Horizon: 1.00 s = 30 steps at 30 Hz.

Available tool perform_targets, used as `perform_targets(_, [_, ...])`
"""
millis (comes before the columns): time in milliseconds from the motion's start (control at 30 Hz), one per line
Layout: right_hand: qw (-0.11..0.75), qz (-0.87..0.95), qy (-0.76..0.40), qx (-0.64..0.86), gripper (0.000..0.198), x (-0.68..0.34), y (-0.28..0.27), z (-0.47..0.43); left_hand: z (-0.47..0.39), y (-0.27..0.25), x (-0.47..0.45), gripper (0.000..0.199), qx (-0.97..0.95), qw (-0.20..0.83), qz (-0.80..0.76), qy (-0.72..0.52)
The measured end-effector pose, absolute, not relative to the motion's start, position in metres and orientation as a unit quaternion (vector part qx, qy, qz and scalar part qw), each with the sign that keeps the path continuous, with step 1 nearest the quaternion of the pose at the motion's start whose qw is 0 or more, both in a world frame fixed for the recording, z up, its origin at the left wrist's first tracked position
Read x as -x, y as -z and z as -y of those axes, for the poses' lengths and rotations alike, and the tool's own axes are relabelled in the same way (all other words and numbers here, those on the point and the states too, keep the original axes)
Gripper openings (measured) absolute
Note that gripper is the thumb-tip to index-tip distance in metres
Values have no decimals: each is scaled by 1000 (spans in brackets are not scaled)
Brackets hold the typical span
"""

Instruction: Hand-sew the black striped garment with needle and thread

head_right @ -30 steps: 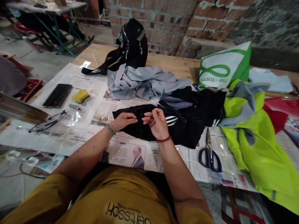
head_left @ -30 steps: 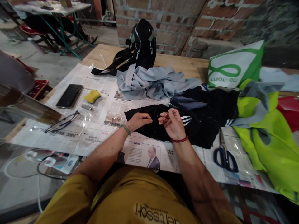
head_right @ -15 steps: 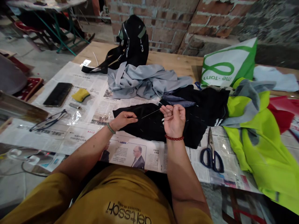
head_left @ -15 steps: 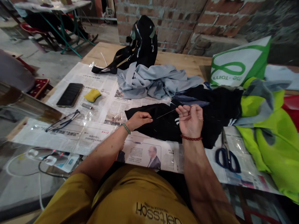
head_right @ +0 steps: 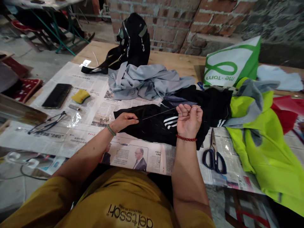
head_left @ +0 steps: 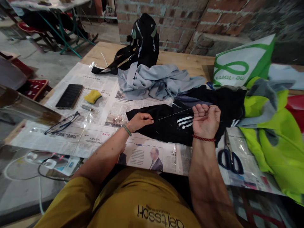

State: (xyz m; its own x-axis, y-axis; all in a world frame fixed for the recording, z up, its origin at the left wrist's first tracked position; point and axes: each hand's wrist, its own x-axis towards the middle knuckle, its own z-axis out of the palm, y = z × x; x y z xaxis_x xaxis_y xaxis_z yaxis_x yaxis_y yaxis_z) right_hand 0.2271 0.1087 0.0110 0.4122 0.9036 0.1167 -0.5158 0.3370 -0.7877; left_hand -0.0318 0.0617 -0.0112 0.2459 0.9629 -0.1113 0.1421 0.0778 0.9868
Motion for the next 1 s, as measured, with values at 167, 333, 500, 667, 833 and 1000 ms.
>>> perform_targets(167, [779,269,-456,337,7,-237,-12,-111,-62,11,33,21,-566,544,-494,-375])
perform_targets(333, [792,247,-456,321,9,-245,-14,-111,-62,7,35,20,-563,540,-497,-379])
perform_targets(500, [800,217,-465,310,10,-254,-9,-116,-62,0,43,20,-557,532,-512,-380])
perform_targets(667, [807,190,-471,302,11,-264,1,-122,-65,-1,51,21,-561,512,-516,-397])
perform_targets(833, [811,170,-479,291,14,-267,4,-125,-65,-3,54,22,-550,514,-519,-405])
perform_targets(1000, [812,146,-487,286,19,-266,0,-123,-65,-3,55,22,-542,518,-521,-408])
